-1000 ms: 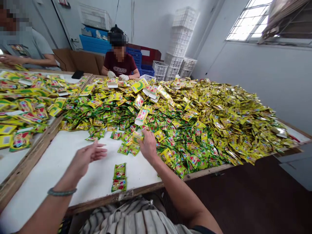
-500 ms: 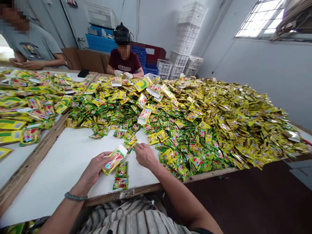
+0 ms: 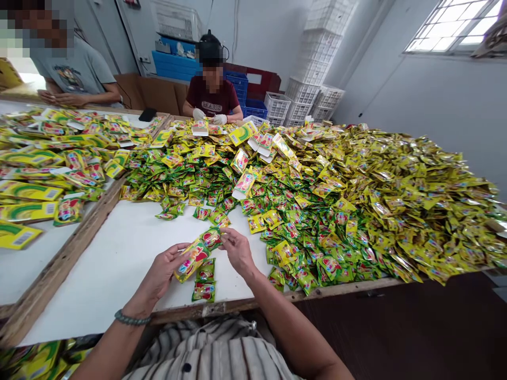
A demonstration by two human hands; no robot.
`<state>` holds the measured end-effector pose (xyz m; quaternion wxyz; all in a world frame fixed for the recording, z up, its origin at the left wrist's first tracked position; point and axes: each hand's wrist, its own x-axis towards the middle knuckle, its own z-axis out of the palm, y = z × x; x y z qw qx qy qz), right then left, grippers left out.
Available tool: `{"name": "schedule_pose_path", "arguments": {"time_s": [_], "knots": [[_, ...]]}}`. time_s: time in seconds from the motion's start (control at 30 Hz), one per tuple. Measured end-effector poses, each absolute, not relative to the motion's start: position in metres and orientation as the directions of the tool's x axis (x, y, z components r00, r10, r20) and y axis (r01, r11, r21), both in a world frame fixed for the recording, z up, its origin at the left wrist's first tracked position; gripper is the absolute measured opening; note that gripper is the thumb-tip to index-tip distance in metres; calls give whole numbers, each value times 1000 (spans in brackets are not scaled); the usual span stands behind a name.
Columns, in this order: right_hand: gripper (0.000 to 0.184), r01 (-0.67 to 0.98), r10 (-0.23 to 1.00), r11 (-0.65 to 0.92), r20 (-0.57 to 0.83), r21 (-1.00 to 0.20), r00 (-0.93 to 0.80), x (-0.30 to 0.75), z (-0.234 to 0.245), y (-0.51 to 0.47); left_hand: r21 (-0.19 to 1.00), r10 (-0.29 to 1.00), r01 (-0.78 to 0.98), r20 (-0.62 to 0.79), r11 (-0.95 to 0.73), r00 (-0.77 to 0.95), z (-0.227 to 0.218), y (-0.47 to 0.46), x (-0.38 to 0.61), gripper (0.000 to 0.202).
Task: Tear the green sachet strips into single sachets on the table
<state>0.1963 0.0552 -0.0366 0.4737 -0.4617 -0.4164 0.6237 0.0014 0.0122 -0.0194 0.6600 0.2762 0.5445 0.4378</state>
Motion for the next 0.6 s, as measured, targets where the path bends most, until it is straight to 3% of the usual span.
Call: {"name": "schedule_pose_path", "arguments": {"time_s": [0.37,0.5,0.6], "knots": [[25,-46,955,-255,-244,-966,-170,212,-40,47,835,882,-297,-468,462,56,-14,9,7,49],[22,274,988,-60,-97,-960,-123,217,-38,42,819,863,-276,-492,503,113,-13,10,9,49],[31,543,984,173,120,-822,-131,221,-34,37,791,839,-283,-522,543,150,-10,12,11,48]]}}
